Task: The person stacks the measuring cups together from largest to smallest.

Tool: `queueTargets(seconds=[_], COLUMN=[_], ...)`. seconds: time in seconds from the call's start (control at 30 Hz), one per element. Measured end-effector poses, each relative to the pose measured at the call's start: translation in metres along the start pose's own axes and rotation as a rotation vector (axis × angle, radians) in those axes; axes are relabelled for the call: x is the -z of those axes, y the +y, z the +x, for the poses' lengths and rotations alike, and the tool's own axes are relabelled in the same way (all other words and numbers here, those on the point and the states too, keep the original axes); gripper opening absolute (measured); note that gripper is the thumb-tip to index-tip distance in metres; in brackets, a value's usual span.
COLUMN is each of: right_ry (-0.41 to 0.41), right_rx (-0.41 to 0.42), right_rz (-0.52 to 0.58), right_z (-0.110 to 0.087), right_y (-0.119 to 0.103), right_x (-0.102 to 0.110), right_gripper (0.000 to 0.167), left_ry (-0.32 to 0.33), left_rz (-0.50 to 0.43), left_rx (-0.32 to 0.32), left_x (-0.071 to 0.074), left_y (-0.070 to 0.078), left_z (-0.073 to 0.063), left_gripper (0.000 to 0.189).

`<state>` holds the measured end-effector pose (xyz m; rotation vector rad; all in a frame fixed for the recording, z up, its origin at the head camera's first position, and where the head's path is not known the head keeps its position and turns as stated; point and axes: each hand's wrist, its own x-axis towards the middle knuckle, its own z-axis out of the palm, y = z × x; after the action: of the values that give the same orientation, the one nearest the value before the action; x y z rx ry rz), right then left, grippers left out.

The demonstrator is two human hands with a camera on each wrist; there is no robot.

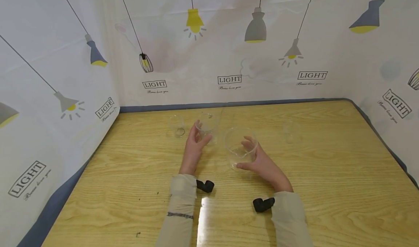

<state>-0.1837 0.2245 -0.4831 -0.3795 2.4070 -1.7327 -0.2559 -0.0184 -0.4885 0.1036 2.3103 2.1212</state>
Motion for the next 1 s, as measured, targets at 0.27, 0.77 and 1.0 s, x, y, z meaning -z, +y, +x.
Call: queueTargets(seconds=[0.27, 0.77, 1.0], right_ry=[-0.003, -0.022, -0.007], right_rx=[0.009, -0.004, -0.01], right_rz=[0.025, 0.032, 0.021], right_z=[0.0, -0.003, 0.0], right_y=[-0.001, -0.015, -0.004], right_x=[0.0, 0.0, 0.0], right_gripper=[0.091, 0.089, 0.09], left_ry=[0.055, 0.129, 0.183], left_rz=[-0.028, -0.024, -0.038], left_rx=[-0.01, -0.059, -0.06], left_x=[-0.005, -0.013, -0.02], left_y=[0.002, 0.009, 0.006], left_z=[-0.001, -0.003, -0.001], left_gripper=[0.092, 0.096, 0.101])
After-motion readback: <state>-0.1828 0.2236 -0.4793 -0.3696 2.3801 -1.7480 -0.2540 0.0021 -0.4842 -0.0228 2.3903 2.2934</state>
